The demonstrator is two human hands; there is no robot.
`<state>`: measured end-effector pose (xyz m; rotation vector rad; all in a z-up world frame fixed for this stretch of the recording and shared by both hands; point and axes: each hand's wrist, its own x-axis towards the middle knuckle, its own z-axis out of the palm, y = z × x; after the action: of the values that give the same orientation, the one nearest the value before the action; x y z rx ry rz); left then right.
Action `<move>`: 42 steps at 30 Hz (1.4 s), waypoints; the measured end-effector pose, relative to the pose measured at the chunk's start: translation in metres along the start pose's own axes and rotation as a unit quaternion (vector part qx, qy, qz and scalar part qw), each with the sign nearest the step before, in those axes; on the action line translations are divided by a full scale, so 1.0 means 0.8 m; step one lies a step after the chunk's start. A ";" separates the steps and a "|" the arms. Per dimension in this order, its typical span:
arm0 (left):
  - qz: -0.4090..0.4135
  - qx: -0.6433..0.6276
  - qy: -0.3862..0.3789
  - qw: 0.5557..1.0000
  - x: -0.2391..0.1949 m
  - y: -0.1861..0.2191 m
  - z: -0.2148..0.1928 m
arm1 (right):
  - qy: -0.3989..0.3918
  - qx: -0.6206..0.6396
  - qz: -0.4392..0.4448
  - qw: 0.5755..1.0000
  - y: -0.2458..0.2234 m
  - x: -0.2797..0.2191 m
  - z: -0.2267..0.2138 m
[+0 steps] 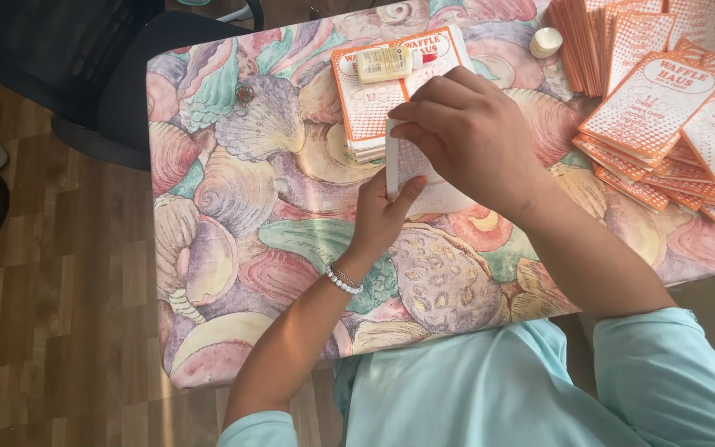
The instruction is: The person is manually folding flat paper bags along pre-defined creases and stacking them on a table.
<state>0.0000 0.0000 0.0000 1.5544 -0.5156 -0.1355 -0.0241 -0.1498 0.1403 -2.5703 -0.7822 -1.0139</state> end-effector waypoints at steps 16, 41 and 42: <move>-0.126 -0.061 -0.010 0.990 -0.073 0.070 0.003 | -0.211 0.121 0.124 0.962 -0.010 0.033 -0.039; 0.077 0.557 -0.118 0.818 -0.035 -0.006 -0.077 | -0.181 0.128 0.124 0.967 0.042 -0.107 0.184; 0.067 0.558 -0.130 0.817 -0.030 -0.002 -0.078 | -0.176 0.132 0.116 0.969 0.044 -0.106 0.184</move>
<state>0.0038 0.0669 -0.0033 2.6589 -1.0264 0.0989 0.0247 -0.1480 -0.0257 -2.5566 -0.6253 -0.3608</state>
